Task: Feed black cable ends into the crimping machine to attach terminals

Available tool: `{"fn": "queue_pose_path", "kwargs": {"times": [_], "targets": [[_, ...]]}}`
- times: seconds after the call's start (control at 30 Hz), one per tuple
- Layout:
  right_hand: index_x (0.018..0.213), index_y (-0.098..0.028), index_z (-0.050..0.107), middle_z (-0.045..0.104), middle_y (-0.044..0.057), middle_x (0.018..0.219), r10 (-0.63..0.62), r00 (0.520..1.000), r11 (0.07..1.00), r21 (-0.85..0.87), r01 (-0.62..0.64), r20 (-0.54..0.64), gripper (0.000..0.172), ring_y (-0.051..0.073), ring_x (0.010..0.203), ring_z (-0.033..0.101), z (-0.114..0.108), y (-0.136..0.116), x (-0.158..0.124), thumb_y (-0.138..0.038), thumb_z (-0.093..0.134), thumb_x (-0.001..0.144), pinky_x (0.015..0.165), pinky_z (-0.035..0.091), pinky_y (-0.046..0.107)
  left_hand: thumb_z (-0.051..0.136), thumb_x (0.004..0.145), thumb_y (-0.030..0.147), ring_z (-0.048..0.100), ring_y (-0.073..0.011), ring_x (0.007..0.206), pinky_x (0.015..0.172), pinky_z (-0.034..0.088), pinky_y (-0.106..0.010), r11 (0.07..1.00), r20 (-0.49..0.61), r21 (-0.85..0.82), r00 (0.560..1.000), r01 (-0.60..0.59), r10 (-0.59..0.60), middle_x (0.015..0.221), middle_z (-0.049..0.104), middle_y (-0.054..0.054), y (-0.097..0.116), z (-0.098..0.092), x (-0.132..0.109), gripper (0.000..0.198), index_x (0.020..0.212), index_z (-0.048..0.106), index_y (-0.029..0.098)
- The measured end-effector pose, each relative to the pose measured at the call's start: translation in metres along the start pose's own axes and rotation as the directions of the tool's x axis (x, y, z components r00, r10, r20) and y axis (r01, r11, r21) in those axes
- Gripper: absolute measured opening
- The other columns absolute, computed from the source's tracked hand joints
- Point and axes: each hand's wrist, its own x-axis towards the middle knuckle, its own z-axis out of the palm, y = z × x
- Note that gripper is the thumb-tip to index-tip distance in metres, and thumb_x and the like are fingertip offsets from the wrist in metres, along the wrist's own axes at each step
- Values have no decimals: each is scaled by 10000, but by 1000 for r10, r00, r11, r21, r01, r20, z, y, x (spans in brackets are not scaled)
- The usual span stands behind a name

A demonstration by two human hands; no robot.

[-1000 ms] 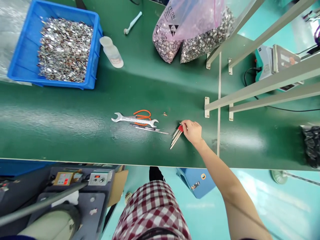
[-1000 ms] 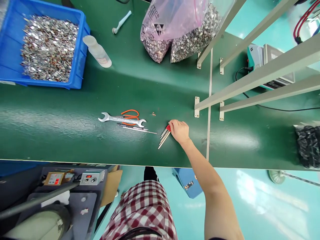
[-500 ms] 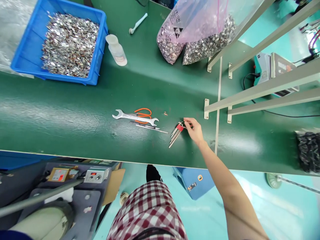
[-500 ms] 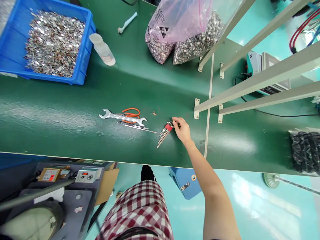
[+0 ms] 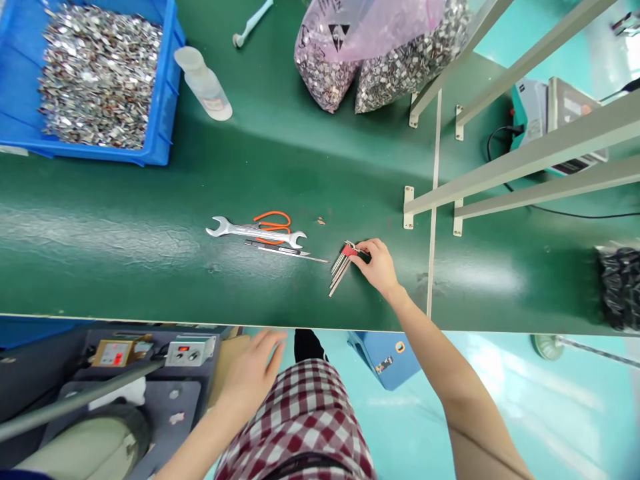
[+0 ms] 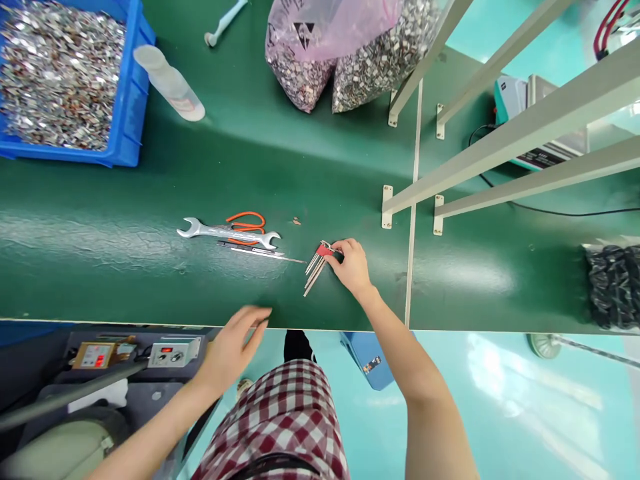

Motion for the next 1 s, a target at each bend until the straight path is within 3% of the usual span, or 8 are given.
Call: {"fn": "queue_pose_path", "kwargs": {"times": [0.1,0.17,0.27,0.37,0.53,0.7,0.9,1.0], "targets": [[906,-220,622,645,67,938,34,999,998,45,-34,13,162,232,863,614,2,-5,-2,-335,673,804,826,507,395,507,898,226,560,-266,1090,990,437,-477,968,-78,-251,997,-31,12,1196,582,-139,32,15,77,294,1176,583,169],[918,-221,587,659,39,884,70,996,990,123,-76,52,175,205,796,632,2,-8,-6,-343,657,815,762,515,358,528,861,205,548,-286,1097,1004,412,-508,954,-88,-297,996,-31,5,1200,568,-162,52,28,122,405,1261,522,136],[913,-224,542,643,3,828,121,988,915,377,-147,91,194,173,750,633,2,-15,-13,-344,656,812,722,511,315,542,854,239,604,-272,960,906,478,-480,920,-5,-393,1000,-9,7,1004,640,-133,64,41,153,378,1212,545,116],[884,-230,521,612,9,877,169,984,779,603,-172,62,224,167,797,619,-1,-26,-22,-342,688,788,741,515,307,497,897,321,644,-211,869,823,526,-372,847,103,-532,993,1,63,929,672,-76,64,39,151,242,1044,600,159],[891,-237,530,607,7,877,128,984,684,707,-180,126,269,162,804,611,-16,-42,-29,-359,739,773,774,507,307,398,959,411,591,-121,648,628,497,-251,727,182,-685,977,43,114,815,648,-31,70,19,133,297,934,561,164],[1071,-245,603,659,43,921,35,963,474,844,-251,267,383,177,822,637,-31,-51,-19,-558,426,939,771,521,336,423,974,413,454,-72,515,549,382,-216,543,246,-832,954,117,170,654,582,12,79,1,122,292,913,539,152],[915,-236,713,672,-5,787,-41,942,442,852,-281,332,143,107,635,588,-32,-69,-10,-346,703,825,628,492,252,455,967,416,444,-56,457,482,327,-198,349,370,-890,911,292,182,614,590,3,84,-16,112,303,871,539,142],[807,-221,730,668,-2,738,-11,949,364,886,-289,314,131,104,591,570,-27,-74,-12,-342,760,766,588,480,250,478,957,407,420,-49,411,430,284,-187,221,405,-906,894,362,192,566,567,9,85,-20,109,302,839,545,138]]}}
